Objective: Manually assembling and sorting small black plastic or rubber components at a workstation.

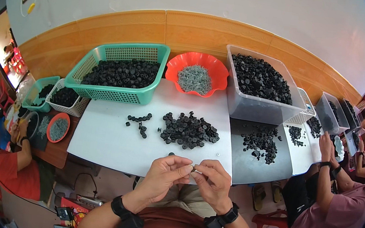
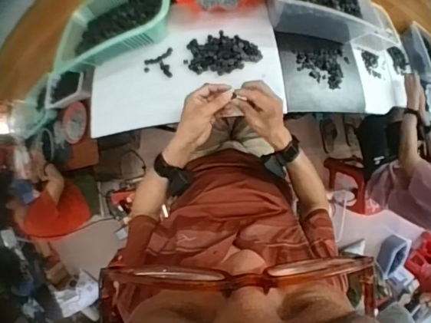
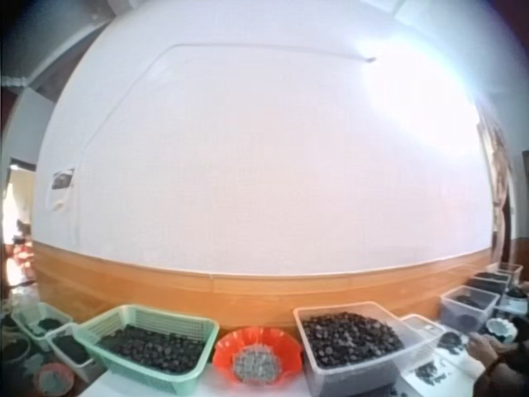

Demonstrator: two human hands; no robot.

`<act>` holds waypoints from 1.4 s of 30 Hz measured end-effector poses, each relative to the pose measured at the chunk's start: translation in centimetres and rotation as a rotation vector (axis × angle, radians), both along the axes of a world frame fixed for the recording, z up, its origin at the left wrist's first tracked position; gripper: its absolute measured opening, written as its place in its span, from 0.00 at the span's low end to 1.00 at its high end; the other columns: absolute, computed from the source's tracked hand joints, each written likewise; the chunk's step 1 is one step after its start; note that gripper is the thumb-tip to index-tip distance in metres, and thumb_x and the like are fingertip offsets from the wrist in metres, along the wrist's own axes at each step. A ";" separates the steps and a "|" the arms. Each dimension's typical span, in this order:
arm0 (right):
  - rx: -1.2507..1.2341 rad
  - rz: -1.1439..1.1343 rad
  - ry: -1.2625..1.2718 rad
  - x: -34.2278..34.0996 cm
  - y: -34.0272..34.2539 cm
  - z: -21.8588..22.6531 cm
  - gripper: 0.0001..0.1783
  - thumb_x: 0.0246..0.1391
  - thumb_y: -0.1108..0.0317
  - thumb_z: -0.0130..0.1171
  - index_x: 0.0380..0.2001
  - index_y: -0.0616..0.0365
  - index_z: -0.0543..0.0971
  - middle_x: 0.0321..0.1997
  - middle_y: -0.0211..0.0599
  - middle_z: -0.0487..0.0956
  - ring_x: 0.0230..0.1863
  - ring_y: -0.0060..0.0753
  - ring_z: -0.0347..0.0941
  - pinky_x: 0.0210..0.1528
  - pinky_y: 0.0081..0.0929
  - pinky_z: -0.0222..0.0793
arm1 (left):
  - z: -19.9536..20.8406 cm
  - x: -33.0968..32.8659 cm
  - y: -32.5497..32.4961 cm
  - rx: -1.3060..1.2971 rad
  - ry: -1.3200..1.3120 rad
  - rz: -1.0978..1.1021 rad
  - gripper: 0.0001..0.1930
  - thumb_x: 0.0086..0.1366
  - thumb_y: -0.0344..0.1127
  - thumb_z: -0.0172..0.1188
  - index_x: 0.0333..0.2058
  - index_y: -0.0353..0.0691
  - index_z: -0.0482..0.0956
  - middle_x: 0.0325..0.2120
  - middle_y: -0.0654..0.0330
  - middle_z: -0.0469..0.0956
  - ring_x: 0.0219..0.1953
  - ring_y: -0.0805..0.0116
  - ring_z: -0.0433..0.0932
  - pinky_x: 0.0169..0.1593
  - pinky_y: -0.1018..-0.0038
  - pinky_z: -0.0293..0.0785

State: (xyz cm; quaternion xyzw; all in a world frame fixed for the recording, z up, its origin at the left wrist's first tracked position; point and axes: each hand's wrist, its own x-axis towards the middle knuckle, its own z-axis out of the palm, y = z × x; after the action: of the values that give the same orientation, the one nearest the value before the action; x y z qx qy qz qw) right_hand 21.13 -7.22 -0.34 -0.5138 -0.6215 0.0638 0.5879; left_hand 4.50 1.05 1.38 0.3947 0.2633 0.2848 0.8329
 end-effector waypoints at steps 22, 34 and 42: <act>-0.024 -0.092 0.029 -0.7 -0.1 -1.1 0.08 0.64 0.75 0.62 0.45 0.63 0.77 0.42 0.39 0.74 0.28 0.22 0.72 0.29 0.20 0.69 | 0.4 -1.9 2.2 1.272 0.681 0.339 0.12 0.61 0.30 0.69 0.44 0.36 0.84 0.42 0.55 0.85 0.41 0.59 0.83 0.46 0.67 0.80; -0.123 -0.053 0.157 -0.9 -0.2 -1.0 0.10 0.61 0.77 0.65 0.44 0.62 0.78 0.42 0.41 0.77 0.32 0.30 0.73 0.35 0.25 0.71 | 0.3 -1.9 3.0 1.318 0.668 0.232 0.09 0.62 0.30 0.68 0.41 0.36 0.87 0.40 0.54 0.86 0.42 0.60 0.84 0.46 0.68 0.80; -0.126 -0.028 0.194 -0.8 -0.4 -0.8 0.10 0.60 0.79 0.64 0.45 0.63 0.78 0.42 0.41 0.77 0.33 0.31 0.74 0.37 0.26 0.72 | -0.4 -2.4 3.0 0.641 0.246 0.152 0.11 0.72 0.28 0.62 0.49 0.34 0.86 0.40 0.55 0.85 0.40 0.70 0.85 0.44 0.73 0.83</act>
State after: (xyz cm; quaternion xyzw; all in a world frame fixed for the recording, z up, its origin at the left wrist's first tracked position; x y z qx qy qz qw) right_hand 20.35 -7.67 -1.10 -0.5499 -0.5491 0.1439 0.6126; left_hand 2.08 4.09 0.99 0.6467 0.2874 0.3645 0.6053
